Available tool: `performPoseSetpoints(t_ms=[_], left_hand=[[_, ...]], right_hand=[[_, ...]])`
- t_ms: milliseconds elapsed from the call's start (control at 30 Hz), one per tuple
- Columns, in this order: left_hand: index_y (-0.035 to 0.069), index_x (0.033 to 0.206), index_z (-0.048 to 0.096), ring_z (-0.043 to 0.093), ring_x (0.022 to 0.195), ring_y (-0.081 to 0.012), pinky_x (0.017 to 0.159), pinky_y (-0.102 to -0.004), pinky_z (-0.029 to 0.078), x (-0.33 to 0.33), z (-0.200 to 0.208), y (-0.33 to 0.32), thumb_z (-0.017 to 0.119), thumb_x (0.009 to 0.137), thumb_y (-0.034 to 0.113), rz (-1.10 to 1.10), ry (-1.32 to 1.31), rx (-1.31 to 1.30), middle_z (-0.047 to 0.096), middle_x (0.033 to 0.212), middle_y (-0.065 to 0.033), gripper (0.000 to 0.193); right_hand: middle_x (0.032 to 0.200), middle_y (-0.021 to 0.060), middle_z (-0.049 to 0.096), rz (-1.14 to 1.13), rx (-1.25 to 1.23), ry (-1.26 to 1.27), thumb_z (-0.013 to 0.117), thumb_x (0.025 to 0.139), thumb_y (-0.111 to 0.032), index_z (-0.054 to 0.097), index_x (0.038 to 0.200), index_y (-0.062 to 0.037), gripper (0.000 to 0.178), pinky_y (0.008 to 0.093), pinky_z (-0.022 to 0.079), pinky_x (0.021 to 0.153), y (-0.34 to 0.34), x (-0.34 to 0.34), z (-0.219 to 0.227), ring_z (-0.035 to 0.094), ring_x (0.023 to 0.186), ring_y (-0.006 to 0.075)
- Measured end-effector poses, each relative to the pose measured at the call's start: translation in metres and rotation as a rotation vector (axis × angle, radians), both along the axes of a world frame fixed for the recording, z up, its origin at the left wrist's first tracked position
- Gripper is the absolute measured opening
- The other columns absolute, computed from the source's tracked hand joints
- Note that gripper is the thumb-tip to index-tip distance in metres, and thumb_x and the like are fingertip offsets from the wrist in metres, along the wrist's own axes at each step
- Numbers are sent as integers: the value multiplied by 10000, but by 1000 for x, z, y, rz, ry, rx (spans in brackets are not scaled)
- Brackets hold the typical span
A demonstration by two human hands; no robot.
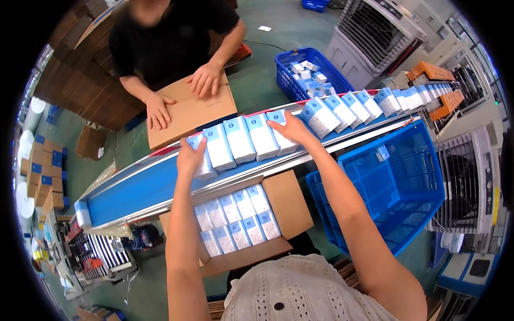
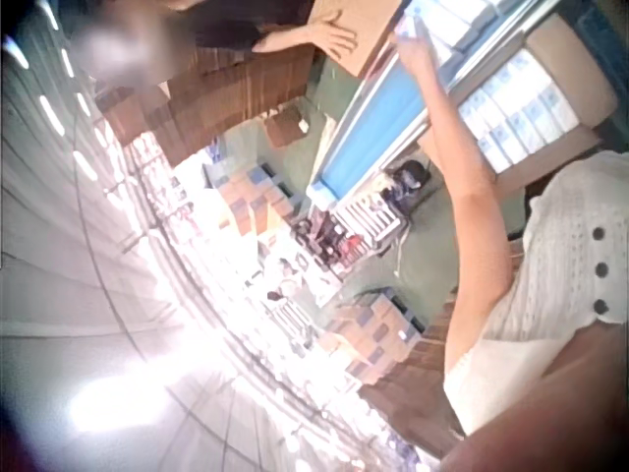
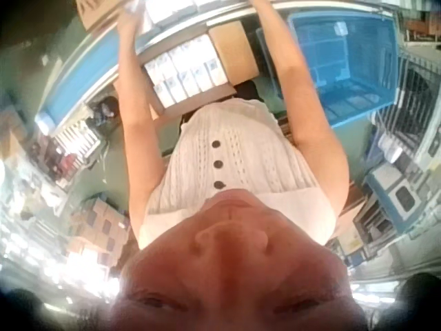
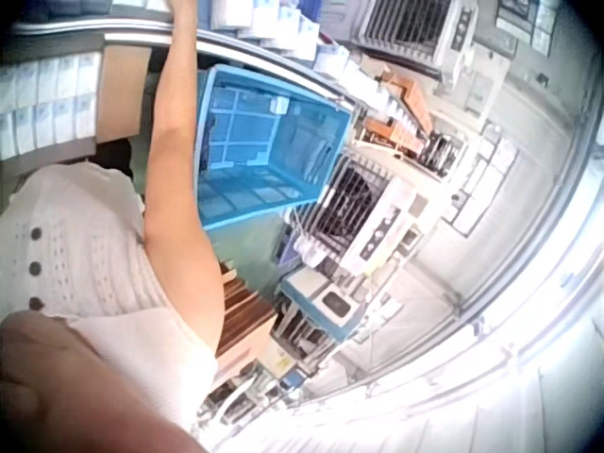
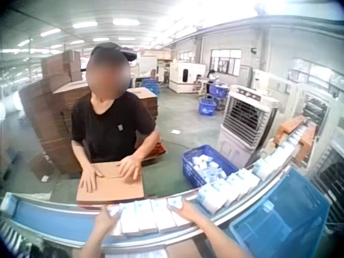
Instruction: The person picks up product boxes from a conveyor belt, places them into a larger cardboard box, and then moves the filled box to a taping machine.
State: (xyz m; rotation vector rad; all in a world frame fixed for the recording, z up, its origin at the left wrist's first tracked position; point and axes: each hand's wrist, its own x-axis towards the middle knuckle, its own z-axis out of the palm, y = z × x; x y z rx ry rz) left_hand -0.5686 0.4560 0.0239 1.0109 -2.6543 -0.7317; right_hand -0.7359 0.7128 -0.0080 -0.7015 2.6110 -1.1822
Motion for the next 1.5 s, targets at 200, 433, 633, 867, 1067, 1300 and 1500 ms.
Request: performPoseSetpoints(t_ms=[200, 433, 633, 867, 1067, 1300, 1500], left_hand=[[17, 1143, 403, 584, 857, -350, 760, -379, 454, 62, 33, -17, 643, 729, 395, 34, 317, -15, 592, 919, -222, 610], [11, 1215, 364, 455, 1044, -256, 936, -338, 326, 235, 19, 66, 590, 669, 68, -50, 456, 86, 447, 1144, -163, 593], [40, 1118, 464, 578, 801, -341, 669, -405, 475, 273, -88, 35, 672, 656, 185, -447, -739, -240, 564, 940, -171, 527], [37, 1105, 514, 536, 966, -332, 821, -381, 438, 169, -62, 54, 623, 718, 213, -644, -397, -77, 564, 1017, -175, 439], [95, 1262, 407, 439, 1138, -306, 961, -359, 334, 144, -75, 107, 518, 821, 353, -927, -781, 242, 462, 1235, -166, 523], [16, 1011, 559, 559, 774, -131, 627, -249, 460, 33, 28, 136, 446, 901, 194, -468, 177, 562, 584, 895, -81, 238], [40, 1192, 424, 567, 798, -153, 615, -271, 482, -21, 14, 100, 460, 889, 316, -172, 167, 374, 585, 940, -103, 412]], right_hand=[[965, 188, 596, 74, -312, -11, 703, 662, -439, 501, 1030, 35, 633, 348, 466, 740, -22, 55, 57, 587, 877, 313], [1028, 209, 500, 133, -196, 22, 708, 645, -411, 506, 979, -22, 551, 424, 438, 765, 54, 209, 18, 546, 886, 361], [804, 175, 595, 823, 523, -24, 593, 722, -205, 577, 797, -20, 201, 436, 453, 687, 93, 241, -121, 586, 794, 344], [718, 173, 583, 580, 118, -227, 546, 751, -195, 572, 751, -26, 171, 429, 443, 635, 123, 193, -65, 568, 700, 340], [718, 178, 545, -221, 98, 298, 521, 818, -268, 513, 691, -17, 282, 430, 424, 612, 182, 20, 53, 536, 702, 354], [953, 192, 583, -602, 367, 440, 535, 784, -455, 563, 954, 11, 497, 419, 442, 779, 255, -153, 16, 546, 926, 334], [1060, 200, 564, -143, 350, 118, 593, 686, -516, 536, 1061, -10, 632, 371, 436, 828, 180, -143, 15, 550, 980, 318]])
